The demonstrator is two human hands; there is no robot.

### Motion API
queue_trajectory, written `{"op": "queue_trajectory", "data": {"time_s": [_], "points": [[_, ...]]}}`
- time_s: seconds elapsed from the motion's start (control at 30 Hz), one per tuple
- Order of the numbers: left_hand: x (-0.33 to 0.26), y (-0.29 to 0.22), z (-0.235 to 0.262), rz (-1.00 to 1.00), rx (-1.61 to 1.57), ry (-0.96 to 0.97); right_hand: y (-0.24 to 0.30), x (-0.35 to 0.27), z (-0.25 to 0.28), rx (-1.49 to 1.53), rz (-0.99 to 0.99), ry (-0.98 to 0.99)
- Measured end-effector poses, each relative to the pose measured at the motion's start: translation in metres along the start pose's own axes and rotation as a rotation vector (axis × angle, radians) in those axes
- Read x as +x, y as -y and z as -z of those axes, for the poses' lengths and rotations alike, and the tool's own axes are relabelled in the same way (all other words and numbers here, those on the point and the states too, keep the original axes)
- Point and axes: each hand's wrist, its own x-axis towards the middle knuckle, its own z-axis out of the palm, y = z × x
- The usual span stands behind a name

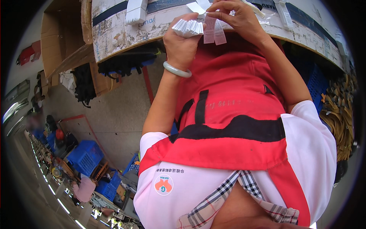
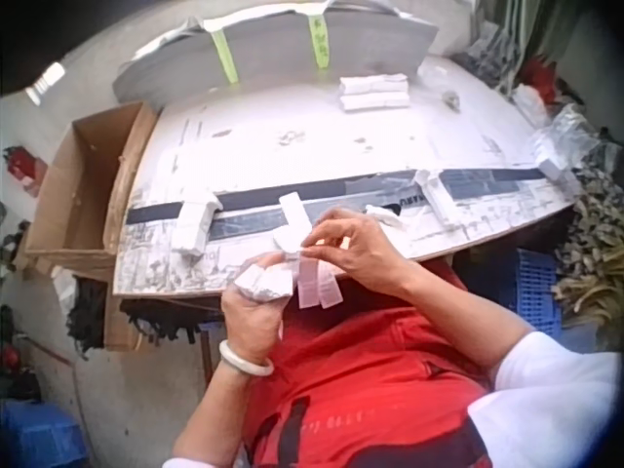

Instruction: The person is sorting and organizing garment care labels at a factory workbench.

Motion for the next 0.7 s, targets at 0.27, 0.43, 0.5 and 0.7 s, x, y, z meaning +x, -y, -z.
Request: {"op": "queue_trajectory", "data": {"time_s": [0.27, 0.43, 0.5, 0.7], "points": [[-0.007, -0.019, 0.004, 0.008, -0.01, 0.087, 0.014, -0.016, 0.002, 0.273, -0.043, 0.146], [-0.008, -0.015, 0.008, 0.027, -0.076, 0.116, 0.006, -0.021, 0.003, 0.165, -0.103, 0.197], [-0.009, -0.015, 0.006, 0.034, -0.092, 0.122, 0.005, -0.022, 0.004, 0.118, -0.08, 0.191], [-0.008, -0.008, 0.008, -0.066, -0.048, 0.113, 0.007, -0.022, 0.003, 0.175, -0.155, 0.233]]}}
